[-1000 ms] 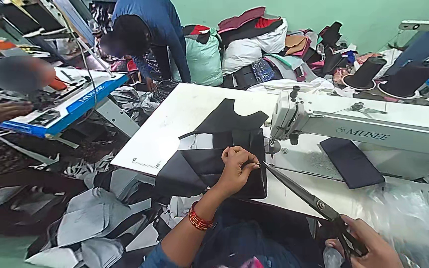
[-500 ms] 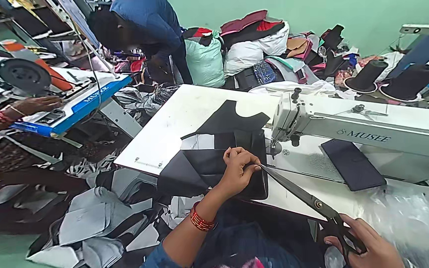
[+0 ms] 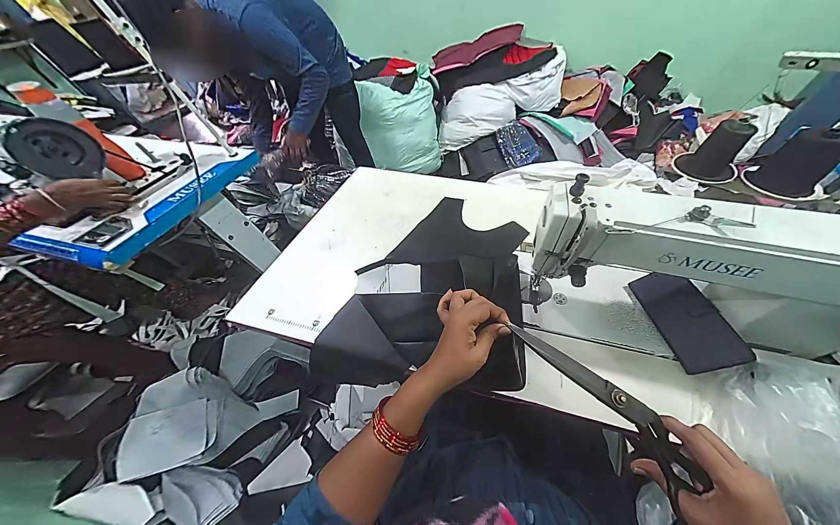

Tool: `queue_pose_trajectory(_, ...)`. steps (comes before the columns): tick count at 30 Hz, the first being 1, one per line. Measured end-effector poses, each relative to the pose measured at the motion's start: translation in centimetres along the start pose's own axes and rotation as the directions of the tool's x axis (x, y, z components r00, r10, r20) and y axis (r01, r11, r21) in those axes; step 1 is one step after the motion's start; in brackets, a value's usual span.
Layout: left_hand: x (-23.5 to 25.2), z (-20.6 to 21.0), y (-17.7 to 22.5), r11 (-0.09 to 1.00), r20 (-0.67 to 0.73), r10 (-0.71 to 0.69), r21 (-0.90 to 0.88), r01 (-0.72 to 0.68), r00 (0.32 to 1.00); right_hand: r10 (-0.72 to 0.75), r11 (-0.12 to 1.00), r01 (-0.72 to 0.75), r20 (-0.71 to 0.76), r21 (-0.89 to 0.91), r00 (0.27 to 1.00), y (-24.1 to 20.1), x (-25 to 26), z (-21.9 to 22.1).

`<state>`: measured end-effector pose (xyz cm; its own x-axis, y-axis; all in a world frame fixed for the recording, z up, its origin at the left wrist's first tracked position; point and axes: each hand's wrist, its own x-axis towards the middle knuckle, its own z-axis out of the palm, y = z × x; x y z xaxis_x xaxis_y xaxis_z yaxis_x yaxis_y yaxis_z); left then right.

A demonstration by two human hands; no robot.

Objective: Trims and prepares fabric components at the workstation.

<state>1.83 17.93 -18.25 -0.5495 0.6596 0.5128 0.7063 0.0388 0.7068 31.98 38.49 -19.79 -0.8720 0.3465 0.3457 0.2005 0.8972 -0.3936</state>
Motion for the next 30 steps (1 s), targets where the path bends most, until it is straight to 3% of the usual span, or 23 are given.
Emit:
queue_pose_trajectory(13,-0.1,0.1,0.3,0.999,-0.013,0.012,0.031,-0.012,1.000,0.001,0.997,-0.006,-0.074,-0.075,0.997,-0.6,-0.1,0.5)
queue_pose_trajectory(21,0.0,0.2,0.3,0.999,-0.002,0.004,0.042,-0.004,1.000,0.056,0.998,-0.055,0.019,-0.020,0.998,-0.9,-0.4,0.3)
queue_pose_trajectory(30,-0.1,0.3,0.3,0.999,-0.023,0.018,0.044,-0.017,1.000,0.049,0.999,-0.049,-0.007,-0.014,0.999,-0.9,-0.6,0.9)
